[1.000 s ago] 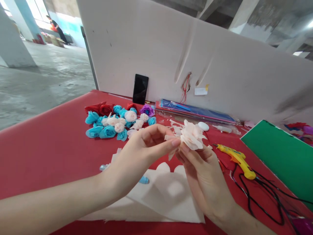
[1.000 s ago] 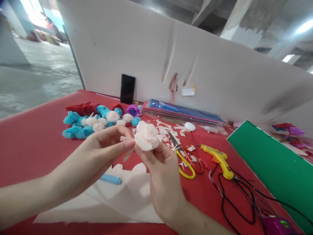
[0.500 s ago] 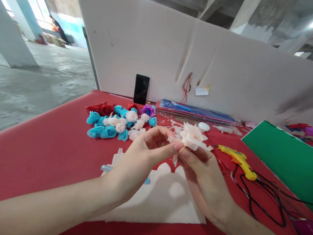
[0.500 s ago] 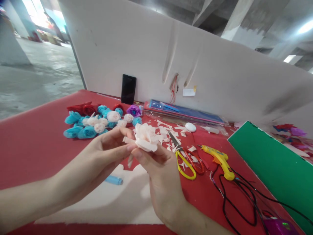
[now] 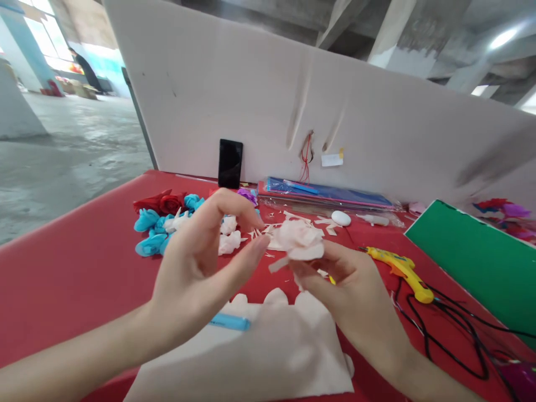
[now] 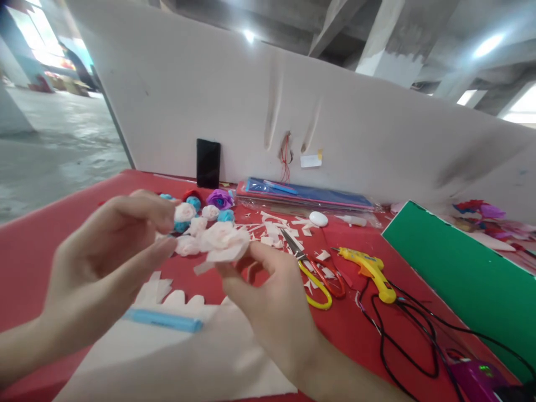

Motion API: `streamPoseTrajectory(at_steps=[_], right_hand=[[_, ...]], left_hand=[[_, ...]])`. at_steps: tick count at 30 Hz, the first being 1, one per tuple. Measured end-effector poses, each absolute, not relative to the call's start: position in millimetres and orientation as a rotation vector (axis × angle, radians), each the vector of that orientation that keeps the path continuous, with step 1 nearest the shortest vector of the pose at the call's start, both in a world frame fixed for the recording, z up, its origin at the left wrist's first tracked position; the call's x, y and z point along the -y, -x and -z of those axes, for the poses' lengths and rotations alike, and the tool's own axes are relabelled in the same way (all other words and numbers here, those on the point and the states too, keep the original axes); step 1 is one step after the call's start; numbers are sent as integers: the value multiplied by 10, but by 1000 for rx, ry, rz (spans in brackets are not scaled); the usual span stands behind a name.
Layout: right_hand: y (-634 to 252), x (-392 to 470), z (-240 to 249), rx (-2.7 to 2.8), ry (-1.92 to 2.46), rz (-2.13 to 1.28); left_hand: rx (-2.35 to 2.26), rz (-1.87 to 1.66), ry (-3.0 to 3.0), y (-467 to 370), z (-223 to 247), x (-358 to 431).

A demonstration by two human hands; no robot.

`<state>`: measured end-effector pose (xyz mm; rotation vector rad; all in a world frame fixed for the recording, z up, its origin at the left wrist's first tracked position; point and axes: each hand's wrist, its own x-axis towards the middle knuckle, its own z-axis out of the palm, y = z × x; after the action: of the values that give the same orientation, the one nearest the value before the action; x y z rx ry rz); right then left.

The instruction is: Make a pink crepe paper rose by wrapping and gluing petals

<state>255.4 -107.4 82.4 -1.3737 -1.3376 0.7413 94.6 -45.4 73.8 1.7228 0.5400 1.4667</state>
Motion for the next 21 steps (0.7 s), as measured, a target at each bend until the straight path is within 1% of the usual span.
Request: streamPoseTrajectory(at_steps=[3, 5, 9, 14, 17, 21], right_hand=[[-2629, 1093, -855, 1665, 1401, -506], [-2676, 1101, -878, 1807, 1375, -503], [-2752, 1117, -941, 1933, 1365, -806], [-2830, 1137, -945, 1979, 1335, -1130], [-2854, 1135, -926, 1981, 1381, -1263], [-2847, 1122, -932, 1949, 1386, -1377]], left_hand=[[-522, -1519, -1986, -896, -880, 469], [-536, -1407, -2077, -860, -968, 458], [-664, -934, -2138, -796, -1029, 372], [-502, -456, -2025, -807, -991, 274], [-464, -287, -2008, -835, -983, 285], [-541, -175, -2008, -852, -963, 343]])
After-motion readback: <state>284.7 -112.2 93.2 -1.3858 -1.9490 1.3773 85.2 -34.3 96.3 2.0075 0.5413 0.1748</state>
